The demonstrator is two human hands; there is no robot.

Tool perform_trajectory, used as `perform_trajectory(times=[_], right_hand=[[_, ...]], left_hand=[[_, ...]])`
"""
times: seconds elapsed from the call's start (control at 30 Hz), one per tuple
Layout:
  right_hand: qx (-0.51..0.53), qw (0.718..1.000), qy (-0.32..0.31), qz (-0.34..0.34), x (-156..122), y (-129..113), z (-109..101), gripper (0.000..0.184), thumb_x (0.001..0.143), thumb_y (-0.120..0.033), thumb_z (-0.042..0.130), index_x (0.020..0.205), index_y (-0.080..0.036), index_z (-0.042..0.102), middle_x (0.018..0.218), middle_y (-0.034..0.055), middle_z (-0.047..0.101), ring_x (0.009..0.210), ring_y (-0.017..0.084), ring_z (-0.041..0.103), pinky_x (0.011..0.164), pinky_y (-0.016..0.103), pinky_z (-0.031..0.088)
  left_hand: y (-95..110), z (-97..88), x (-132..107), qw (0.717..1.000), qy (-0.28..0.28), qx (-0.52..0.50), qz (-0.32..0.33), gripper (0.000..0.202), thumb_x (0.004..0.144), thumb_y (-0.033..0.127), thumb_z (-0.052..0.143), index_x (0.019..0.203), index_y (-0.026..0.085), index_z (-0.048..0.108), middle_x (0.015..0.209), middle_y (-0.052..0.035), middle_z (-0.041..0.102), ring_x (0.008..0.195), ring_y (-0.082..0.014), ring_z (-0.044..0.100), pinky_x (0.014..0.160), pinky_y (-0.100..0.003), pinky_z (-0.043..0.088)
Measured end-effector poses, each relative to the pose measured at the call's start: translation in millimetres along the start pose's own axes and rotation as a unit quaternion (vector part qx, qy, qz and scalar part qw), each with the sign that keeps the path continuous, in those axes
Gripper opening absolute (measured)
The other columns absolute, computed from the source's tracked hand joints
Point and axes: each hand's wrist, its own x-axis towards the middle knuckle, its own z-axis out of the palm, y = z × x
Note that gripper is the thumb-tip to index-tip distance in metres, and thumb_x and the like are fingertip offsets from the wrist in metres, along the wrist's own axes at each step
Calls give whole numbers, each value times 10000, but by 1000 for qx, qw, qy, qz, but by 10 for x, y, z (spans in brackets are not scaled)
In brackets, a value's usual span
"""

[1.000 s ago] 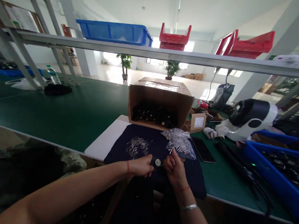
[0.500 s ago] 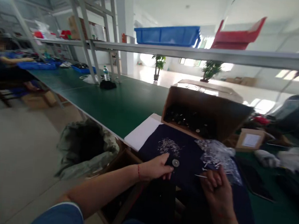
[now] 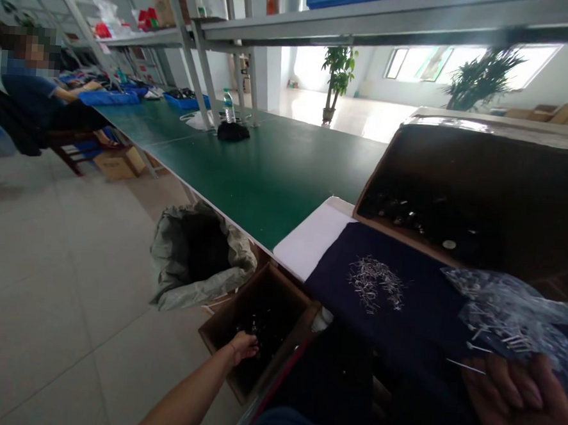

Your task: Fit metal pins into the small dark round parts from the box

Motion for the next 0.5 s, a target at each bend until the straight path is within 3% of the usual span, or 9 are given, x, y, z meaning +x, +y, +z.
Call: perform_trajectory(times=[0.13, 0.23, 0.33, 0.37, 0.43, 0.5], right_hand=[[19, 996, 44, 71, -26, -24, 31, 474, 811, -472, 711, 509, -272, 405, 480, -25, 275, 428, 120, 283, 426, 400, 225], [11, 998, 24, 51, -1, 27, 37, 517, 789, -502, 747, 482, -254, 412, 460, -38, 293, 419, 115, 290, 412, 336, 308], [-28, 997, -64, -39, 15, 86, 36, 565, 743, -581, 770, 448, -244, 427, 434, -38, 303, 396, 120, 280, 373, 301, 266], [-72, 990, -105, -54, 10, 83, 44, 530, 779, -594, 738, 476, -247, 477, 461, -20, 364, 418, 139, 339, 386, 305, 287], [-183, 965, -173, -73, -15, 32, 75, 445, 923, -551, 598, 604, -241, 585, 594, 22, 504, 552, 180, 480, 501, 324, 399], [-291, 921, -236, -108, -41, -63, 118, 344, 998, -446, 517, 760, -235, 649, 781, 56, 602, 741, 205, 575, 664, 332, 473]], left_hand=[[-126, 127, 237, 998, 53, -20, -6, 343, 946, 359, 608, 1226, 162, 590, 1189, -91, 636, 972, -204, 653, 809, -393, 587], [-227, 220, 225, 997, 79, 6, 4, 311, 947, 347, 608, 1188, 150, 603, 1135, -80, 655, 925, -185, 659, 788, -375, 587], [-313, 312, 63, 994, 81, 66, 31, 143, 898, 231, 629, 1014, 149, 651, 940, -44, 691, 848, -194, 689, 769, -370, 583], [-320, 334, -14, 992, 78, 88, 49, 77, 845, 165, 628, 913, 174, 663, 864, -29, 695, 854, -223, 709, 780, -374, 582], [-284, 363, -199, 985, 63, 128, 92, 186, 708, 54, 607, 739, 233, 647, 788, 3, 709, 939, -251, 722, 867, -365, 569], [-176, 384, -443, 973, 35, 170, 153, 252, 648, 29, 582, 678, 271, 647, 764, 34, 725, 946, -245, 728, 914, -348, 555]])
